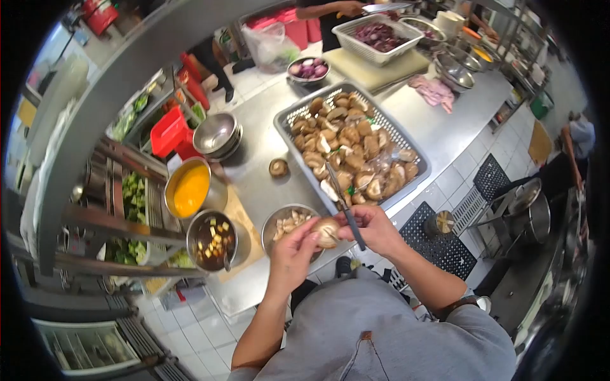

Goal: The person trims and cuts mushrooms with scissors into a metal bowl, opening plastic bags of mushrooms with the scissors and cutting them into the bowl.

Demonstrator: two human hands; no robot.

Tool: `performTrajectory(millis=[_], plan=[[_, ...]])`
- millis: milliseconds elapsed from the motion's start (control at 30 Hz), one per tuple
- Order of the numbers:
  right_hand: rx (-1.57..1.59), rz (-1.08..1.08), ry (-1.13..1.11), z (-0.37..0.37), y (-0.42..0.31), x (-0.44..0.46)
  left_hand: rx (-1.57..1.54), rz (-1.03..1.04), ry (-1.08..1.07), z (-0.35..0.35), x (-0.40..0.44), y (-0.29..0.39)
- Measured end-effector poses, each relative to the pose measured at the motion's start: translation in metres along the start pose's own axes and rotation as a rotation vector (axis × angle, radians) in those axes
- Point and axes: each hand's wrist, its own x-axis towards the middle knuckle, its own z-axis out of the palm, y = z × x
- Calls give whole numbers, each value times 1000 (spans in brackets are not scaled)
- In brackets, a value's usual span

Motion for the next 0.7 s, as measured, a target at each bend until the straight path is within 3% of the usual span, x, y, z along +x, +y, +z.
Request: performTrajectory(millis=[133, 200, 233, 300, 400, 467, 500, 533, 567, 633, 700], plan=[[-12, 60, -69, -42, -9, 11, 228, 15, -346, 0, 42, 34], [-51, 45, 24, -68, -24, 12, 398, -61, -611, -3, 76, 38], [-85, 50, 99, -81, -31, 12, 407, -46, -622, 0, 93, 39], [-319, -33, 310, -103, -36, 24, 570, 59, -507, 5, 130, 38], [-314, -68, 458, -124, -31, 47, 497, 41, -432, 18, 175, 43], [-505, -106, 633, -128, -30, 49, 556, 32, -378, 6, 193, 48], [-481, -126, 649, -134, -23, 45, 651, 232, -227, -14, 202, 40], [-439, -134, 672, -133, -24, 35, 938, 252, -91, -34, 207, 45], [-401, -143, 698, -129, -27, 21, 943, 242, -94, -52, 212, 37], [-347, -123, 676, -118, -29, -1, 1129, 78, 198, -88, 225, -5], [-295, -107, 652, -103, -26, -16, 1153, 95, 223, -107, 240, -53]])
